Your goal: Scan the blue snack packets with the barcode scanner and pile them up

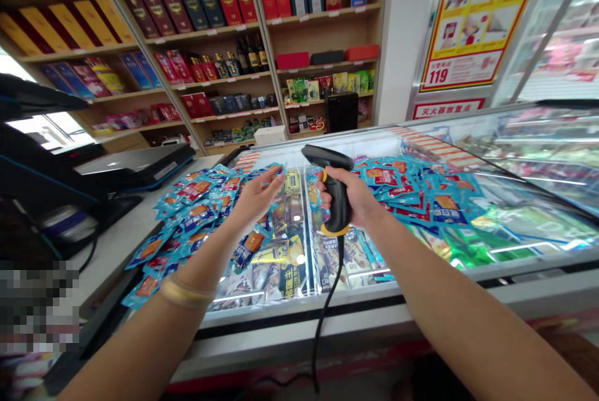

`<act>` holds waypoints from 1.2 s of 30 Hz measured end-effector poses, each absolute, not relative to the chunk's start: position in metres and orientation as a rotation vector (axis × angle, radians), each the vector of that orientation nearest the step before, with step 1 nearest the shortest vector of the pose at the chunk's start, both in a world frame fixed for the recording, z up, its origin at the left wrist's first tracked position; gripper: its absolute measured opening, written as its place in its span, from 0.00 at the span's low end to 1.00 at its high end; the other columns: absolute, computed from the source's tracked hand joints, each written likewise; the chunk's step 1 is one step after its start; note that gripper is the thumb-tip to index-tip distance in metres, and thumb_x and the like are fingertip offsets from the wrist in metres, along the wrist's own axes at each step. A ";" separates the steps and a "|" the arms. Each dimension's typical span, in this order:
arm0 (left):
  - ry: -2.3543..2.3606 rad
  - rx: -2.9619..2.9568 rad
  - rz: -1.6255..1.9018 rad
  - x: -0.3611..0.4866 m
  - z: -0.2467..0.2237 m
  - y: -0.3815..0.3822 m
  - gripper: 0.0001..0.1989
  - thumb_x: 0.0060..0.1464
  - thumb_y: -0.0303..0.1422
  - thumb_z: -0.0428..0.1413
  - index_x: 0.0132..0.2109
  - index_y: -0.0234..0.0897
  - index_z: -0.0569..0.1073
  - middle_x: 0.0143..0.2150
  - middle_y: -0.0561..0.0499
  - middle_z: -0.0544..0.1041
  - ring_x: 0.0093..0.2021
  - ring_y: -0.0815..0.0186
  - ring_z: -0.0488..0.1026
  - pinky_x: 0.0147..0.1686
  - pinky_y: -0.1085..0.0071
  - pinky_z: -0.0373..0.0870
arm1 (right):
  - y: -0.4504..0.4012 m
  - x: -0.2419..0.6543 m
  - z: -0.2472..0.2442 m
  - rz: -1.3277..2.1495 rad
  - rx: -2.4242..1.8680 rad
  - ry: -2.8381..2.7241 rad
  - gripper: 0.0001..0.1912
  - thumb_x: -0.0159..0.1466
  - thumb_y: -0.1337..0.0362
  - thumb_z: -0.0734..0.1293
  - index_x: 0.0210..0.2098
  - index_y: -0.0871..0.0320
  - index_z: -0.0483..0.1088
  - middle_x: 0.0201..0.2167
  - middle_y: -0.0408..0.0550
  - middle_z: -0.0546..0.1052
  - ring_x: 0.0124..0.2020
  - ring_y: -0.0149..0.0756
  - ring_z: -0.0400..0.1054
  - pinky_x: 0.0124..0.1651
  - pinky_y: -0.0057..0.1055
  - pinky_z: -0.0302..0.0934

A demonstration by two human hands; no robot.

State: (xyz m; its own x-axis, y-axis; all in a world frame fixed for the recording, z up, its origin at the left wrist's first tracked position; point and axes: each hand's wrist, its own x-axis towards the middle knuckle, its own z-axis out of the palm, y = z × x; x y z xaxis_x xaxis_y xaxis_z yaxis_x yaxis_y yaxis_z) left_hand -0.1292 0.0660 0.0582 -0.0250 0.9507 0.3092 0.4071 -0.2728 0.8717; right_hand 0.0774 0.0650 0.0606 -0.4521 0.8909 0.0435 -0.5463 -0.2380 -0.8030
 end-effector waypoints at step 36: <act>2.611 2.015 0.792 -0.193 0.071 0.040 0.27 0.54 0.42 0.55 0.60 0.41 0.69 0.61 0.37 0.66 0.61 0.44 0.62 0.59 0.48 0.59 | 0.053 0.037 0.079 1.797 -0.523 -0.939 0.11 0.55 0.59 0.69 0.30 0.58 0.66 0.23 0.41 0.67 0.18 0.25 0.57 0.20 0.24 0.58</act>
